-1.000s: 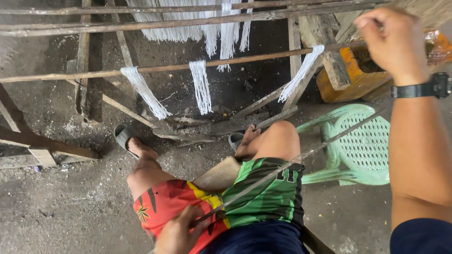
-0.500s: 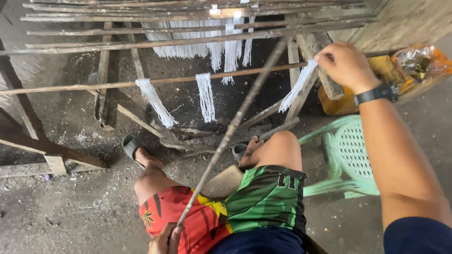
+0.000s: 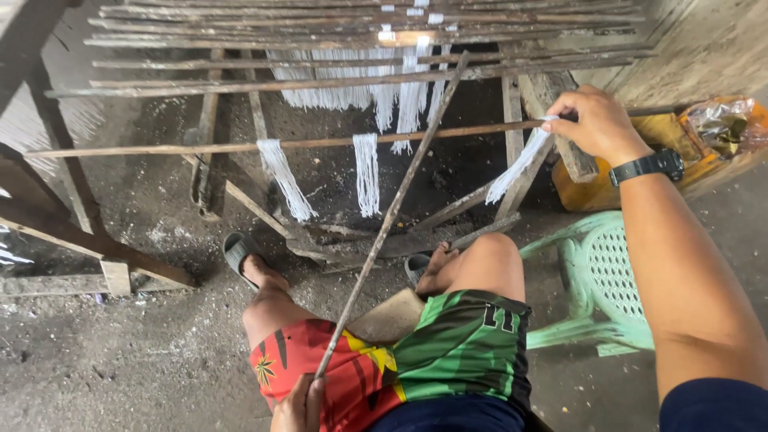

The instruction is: The person is organizing candle wicks by threading them onto wooden sticks and arranging the sticks on a wooden frame.

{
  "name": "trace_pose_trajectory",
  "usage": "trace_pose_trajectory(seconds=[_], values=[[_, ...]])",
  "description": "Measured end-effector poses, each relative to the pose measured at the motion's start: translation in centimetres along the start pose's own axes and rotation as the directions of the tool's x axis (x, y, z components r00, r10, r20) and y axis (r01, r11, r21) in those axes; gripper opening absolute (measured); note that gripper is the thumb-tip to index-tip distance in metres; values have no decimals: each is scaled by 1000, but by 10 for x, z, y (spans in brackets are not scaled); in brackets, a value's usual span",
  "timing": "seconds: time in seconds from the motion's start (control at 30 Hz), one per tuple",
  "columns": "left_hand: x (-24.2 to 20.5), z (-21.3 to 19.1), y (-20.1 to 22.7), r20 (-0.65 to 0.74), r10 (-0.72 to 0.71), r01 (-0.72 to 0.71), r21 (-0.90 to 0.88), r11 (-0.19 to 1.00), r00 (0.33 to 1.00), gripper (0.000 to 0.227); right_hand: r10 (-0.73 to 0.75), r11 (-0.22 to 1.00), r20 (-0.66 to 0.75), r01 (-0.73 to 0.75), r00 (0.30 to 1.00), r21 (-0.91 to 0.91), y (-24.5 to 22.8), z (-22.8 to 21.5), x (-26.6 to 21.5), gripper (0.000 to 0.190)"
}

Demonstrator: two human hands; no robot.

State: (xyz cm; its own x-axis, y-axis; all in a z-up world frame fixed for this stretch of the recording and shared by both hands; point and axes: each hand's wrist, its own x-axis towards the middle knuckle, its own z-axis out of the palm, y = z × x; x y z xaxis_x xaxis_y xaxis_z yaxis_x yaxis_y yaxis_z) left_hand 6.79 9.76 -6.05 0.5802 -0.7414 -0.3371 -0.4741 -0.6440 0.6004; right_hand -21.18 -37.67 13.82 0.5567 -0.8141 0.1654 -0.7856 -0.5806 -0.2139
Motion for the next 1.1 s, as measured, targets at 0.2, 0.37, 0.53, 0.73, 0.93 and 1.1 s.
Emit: trace_pose_trajectory(seconds=[0.2, 0.37, 0.53, 0.73, 0.93, 1.1], values=[[-4, 28, -3, -329, 60, -89, -74, 993, 943, 18, 128, 967, 104, -101, 986, -236, -38, -20, -6, 18], [-2, 35, 2, -385, 143, -169, -34, 985, 912, 20, -27, 860, -31, 7, 999, -510, -37, -6, -10, 16], [4, 39, 12, -343, 151, -157, 11, 988, 927, 17, -223, 800, -247, 32, 943, -599, -27, 15, -15, 20], [-1, 34, 23, -303, 95, -93, 20, 995, 948, 17, -248, 892, -395, 49, 885, -449, -23, 17, -18, 24], [-3, 31, 28, -255, 103, -95, 44, 994, 961, 18, -167, 944, -424, 20, 890, -329, -9, 33, -24, 10], [-3, 26, 31, -232, 123, -127, -3, 992, 965, 19, -204, 978, -429, 164, 880, -129, -1, 39, -24, 8]])
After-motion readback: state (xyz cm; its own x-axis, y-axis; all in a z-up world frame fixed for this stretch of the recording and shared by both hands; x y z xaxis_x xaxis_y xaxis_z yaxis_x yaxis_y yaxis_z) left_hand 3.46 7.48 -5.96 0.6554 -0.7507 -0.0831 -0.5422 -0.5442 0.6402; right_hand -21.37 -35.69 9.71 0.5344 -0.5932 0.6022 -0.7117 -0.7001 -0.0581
